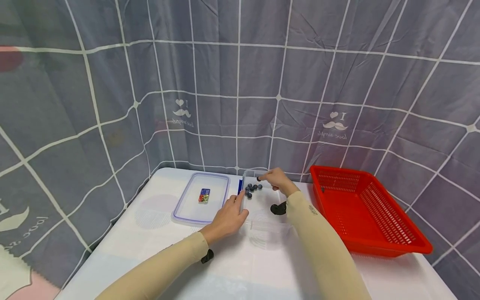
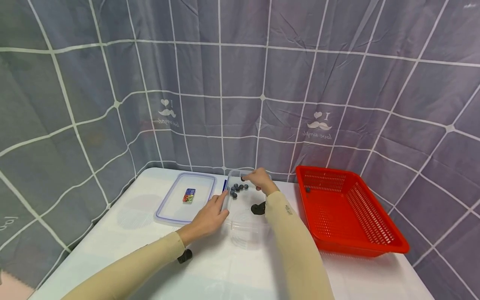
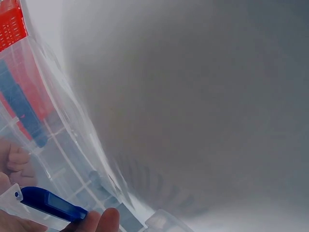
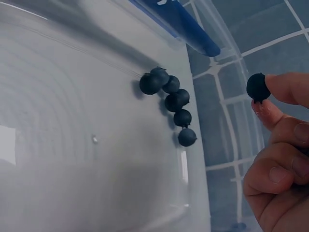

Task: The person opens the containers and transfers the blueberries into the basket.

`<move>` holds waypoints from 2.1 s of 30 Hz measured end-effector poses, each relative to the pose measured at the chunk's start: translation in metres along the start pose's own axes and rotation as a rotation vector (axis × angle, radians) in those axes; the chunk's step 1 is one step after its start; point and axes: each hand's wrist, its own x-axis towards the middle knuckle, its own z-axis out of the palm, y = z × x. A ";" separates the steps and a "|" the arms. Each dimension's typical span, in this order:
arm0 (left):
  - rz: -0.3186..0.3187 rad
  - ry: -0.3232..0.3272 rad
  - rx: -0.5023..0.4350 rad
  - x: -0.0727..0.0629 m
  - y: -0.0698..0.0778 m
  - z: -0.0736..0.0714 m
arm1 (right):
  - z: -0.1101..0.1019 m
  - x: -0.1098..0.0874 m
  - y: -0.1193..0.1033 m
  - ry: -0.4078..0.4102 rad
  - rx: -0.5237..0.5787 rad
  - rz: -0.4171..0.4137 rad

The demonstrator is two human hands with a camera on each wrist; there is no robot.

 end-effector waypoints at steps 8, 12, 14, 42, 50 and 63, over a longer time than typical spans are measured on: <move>-0.003 0.004 0.003 0.001 -0.001 0.001 | -0.021 -0.007 0.000 -0.008 -0.006 0.002; -0.005 0.004 -0.002 0.001 -0.002 0.001 | -0.034 -0.016 -0.002 0.003 -0.016 -0.029; -0.006 0.003 -0.006 0.001 -0.002 0.001 | -0.040 -0.021 -0.005 0.007 -0.019 -0.041; -0.013 -0.009 -0.014 0.002 -0.004 0.001 | -0.151 -0.071 0.031 0.063 -0.017 -0.005; -0.005 -0.005 -0.027 0.001 -0.003 0.001 | -0.174 -0.081 0.064 0.113 -0.036 0.068; -0.009 -0.006 -0.026 0.001 -0.004 0.000 | -0.191 -0.087 0.110 0.124 -0.027 0.176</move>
